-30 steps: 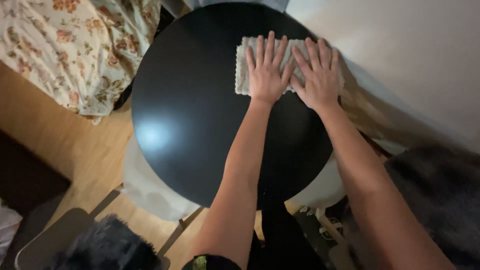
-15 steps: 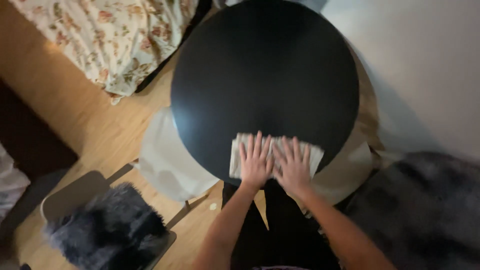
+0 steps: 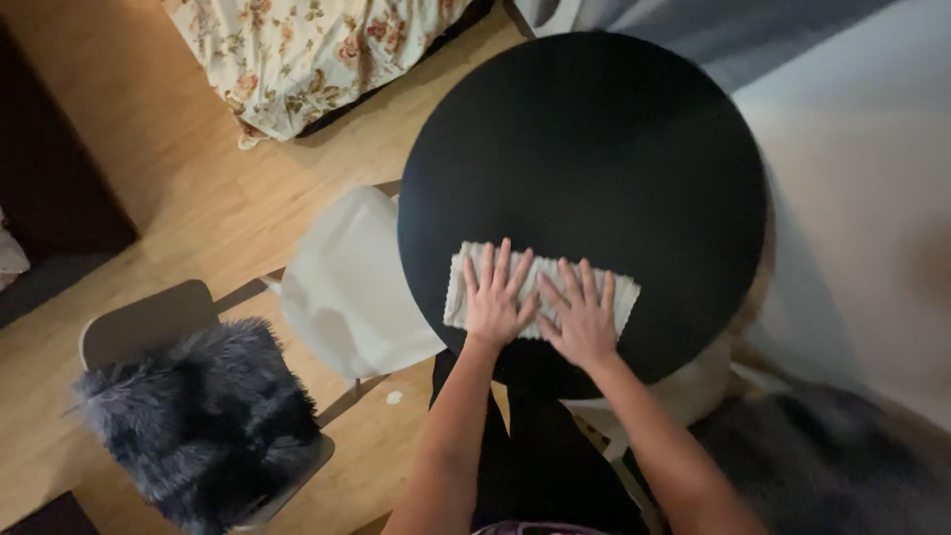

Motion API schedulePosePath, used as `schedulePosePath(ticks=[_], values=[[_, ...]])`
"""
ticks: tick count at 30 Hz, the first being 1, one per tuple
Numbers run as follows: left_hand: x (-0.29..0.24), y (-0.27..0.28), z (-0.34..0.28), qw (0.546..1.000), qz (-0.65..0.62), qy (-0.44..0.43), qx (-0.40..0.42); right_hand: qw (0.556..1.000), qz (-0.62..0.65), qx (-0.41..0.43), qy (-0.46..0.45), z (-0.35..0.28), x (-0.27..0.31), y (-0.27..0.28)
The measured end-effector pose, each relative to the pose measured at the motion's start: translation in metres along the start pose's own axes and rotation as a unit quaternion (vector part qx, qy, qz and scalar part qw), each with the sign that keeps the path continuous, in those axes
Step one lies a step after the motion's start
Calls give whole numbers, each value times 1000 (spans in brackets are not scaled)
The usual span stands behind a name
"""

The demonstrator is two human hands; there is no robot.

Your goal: The person wipes a round black table with a white cloth. They then move a grey fur cushion from a chair to the table and wipe the chair seat. Finally, they wipe a section of the white wall next to the table.

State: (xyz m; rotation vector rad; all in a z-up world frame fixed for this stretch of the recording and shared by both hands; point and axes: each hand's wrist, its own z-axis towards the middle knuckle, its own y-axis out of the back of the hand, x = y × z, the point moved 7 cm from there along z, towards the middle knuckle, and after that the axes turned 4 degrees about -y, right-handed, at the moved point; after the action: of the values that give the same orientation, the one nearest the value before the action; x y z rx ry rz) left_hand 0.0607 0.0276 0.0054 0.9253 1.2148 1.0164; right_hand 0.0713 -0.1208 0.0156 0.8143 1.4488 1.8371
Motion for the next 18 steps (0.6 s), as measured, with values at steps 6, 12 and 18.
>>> schedulePosePath(ticks=[6, 12, 18], values=[[36, -3, 75, 998, 6, 59, -29, 1000, 6, 16, -16, 90, -20, -23], [73, -17, 166, 997, 16, 63, -52, 998, 14, 30, -51, 180, -48, -44], [99, -26, 249, 995, 61, 65, -49, 996, 25, 40, -74, 258, -80, -64]])
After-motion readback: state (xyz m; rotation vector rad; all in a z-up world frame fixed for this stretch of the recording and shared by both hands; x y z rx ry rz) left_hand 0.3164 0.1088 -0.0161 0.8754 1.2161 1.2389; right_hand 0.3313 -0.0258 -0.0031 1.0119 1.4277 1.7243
